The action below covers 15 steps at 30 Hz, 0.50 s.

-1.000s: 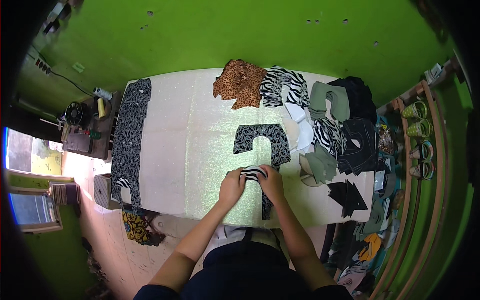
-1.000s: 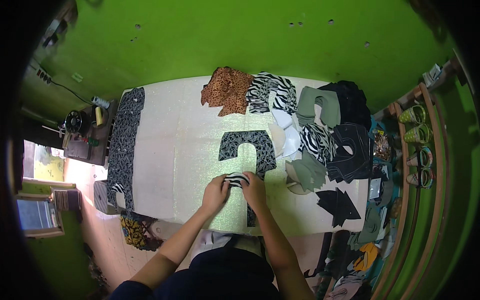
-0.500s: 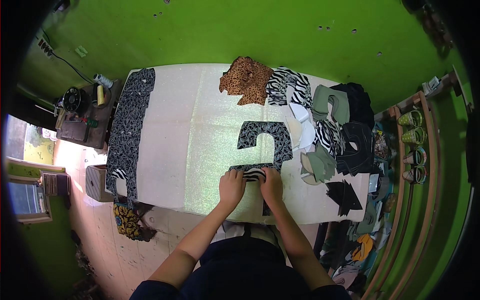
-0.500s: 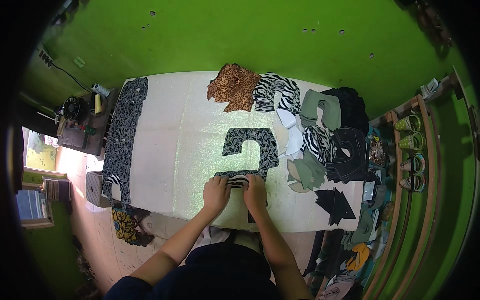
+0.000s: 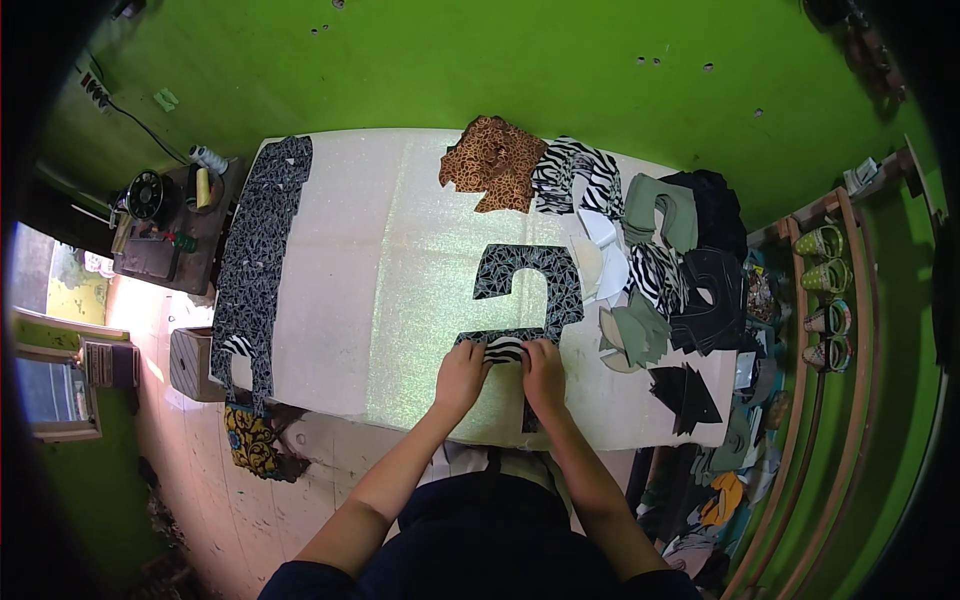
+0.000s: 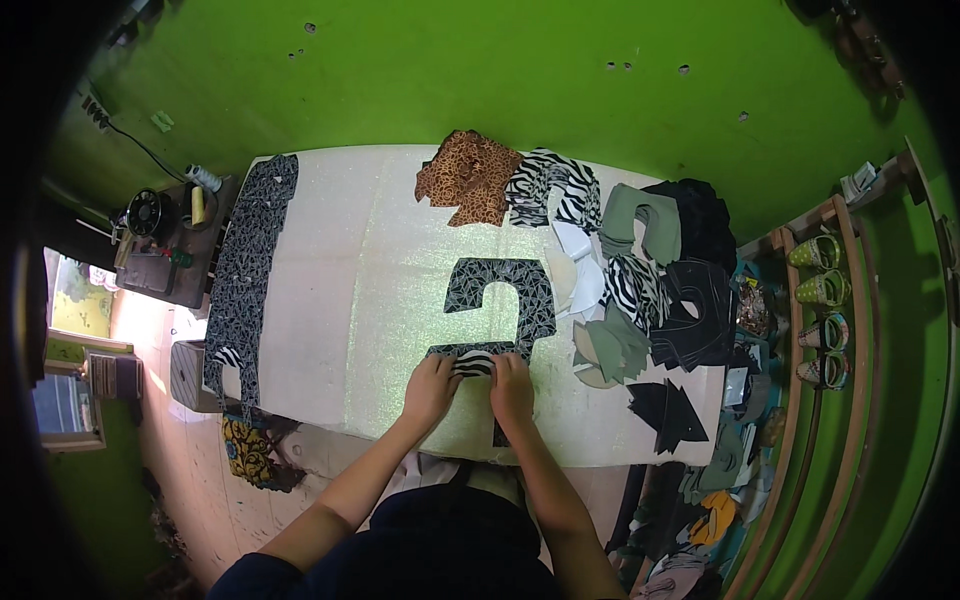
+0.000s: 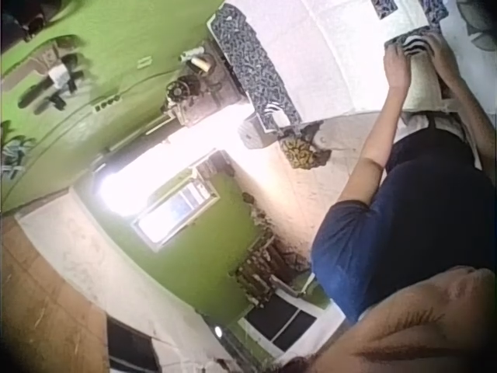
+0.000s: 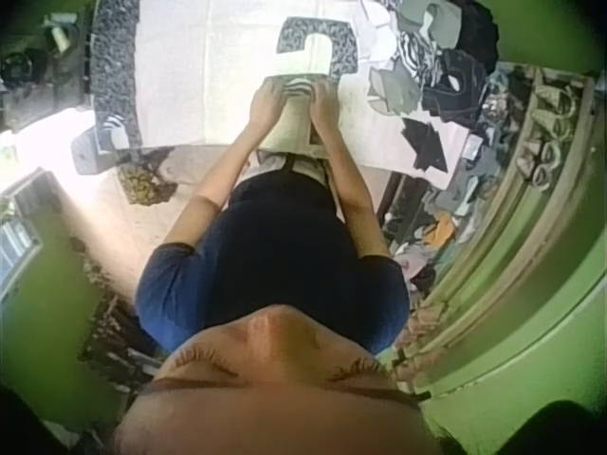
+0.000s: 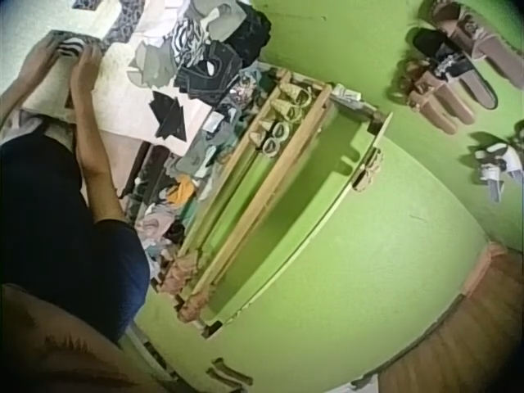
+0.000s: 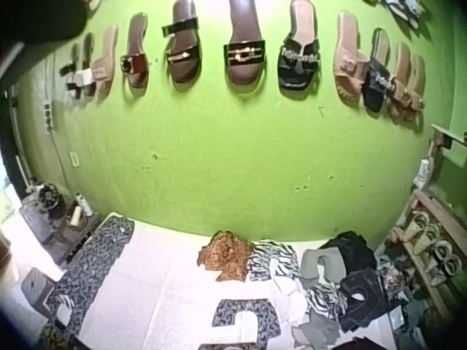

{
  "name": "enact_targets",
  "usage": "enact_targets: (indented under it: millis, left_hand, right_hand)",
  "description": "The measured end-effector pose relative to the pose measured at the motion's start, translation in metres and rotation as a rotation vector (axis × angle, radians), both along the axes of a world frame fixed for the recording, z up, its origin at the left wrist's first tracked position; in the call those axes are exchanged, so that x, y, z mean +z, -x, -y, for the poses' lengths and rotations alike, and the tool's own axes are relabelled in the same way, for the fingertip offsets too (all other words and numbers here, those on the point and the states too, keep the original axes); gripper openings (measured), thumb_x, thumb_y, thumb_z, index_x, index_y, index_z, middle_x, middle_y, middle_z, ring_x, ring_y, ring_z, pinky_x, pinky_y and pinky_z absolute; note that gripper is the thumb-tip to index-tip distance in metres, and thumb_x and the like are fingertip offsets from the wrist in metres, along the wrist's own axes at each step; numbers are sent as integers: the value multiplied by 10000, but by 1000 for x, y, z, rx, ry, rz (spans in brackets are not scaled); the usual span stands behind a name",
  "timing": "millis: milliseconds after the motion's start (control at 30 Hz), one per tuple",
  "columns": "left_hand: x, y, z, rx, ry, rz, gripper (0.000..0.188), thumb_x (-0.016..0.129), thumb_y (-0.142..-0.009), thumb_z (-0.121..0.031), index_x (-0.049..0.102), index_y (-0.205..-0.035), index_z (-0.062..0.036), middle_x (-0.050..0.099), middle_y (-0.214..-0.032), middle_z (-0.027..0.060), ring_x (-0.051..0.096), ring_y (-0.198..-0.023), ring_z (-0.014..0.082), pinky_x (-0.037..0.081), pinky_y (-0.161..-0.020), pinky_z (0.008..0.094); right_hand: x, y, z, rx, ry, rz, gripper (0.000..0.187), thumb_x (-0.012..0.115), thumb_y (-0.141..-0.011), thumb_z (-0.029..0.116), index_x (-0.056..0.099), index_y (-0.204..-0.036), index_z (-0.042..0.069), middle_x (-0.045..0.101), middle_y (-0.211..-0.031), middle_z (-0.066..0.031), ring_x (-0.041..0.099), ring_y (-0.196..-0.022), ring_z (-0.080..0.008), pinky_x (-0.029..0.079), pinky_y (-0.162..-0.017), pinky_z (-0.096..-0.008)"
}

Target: Organize and sort cut fabric patterns for shoe manufacturing on a table.

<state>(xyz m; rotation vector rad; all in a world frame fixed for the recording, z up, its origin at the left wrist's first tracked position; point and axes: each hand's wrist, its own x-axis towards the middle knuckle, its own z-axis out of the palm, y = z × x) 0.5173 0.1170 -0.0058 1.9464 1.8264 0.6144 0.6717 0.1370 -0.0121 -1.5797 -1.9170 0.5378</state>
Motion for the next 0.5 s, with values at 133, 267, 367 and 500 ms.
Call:
enact_targets:
  millis: [133, 267, 367, 500]
  left_hand:
    - [10, 1, 0, -3, -157, -101, 430, 654, -736, -167, 526, -1117, -16, 481, -1120, 174, 448, -1056, 348, 374, -888, 423]
    - [7, -1, 9, 173, -40, -67, 575, 691, -707, -199, 462, -1203, -20, 382, -1250, 203, 343, -1172, 376, 299, -964, 447]
    - [1, -8, 9, 311, -45, -100, 712, 742, -651, -234, 405, -1236, -8, 402, -1190, 217, 401, -1087, 369, 333, -916, 437]
    - [-2, -9, 6, 384, 107, -47, 758, 755, -643, -259, 375, -1236, 23, 430, -1127, 201, 433, -1013, 339, 357, -857, 407]
  right_hand:
    - [-4, -5, 2, 77, -147, 163, 186, 587, -771, 56, 583, -957, 51, 548, -1030, -100, 513, -980, -294, 418, -823, -404]
    - [-8, -8, 7, 136, -220, 308, 185, 608, -777, 104, 596, -958, 67, 529, -1097, -92, 486, -1039, -279, 372, -878, -433]
    - [-12, -8, 9, -47, -220, 261, 265, 636, -777, 178, 570, -1015, 81, 523, -1077, -96, 481, -1026, -265, 352, -875, -441]
    - [-4, -5, 9, -210, -11, 269, 456, 681, -741, 266, 512, -1125, 85, 506, -1058, -111, 486, -993, -278, 347, -839, -432]
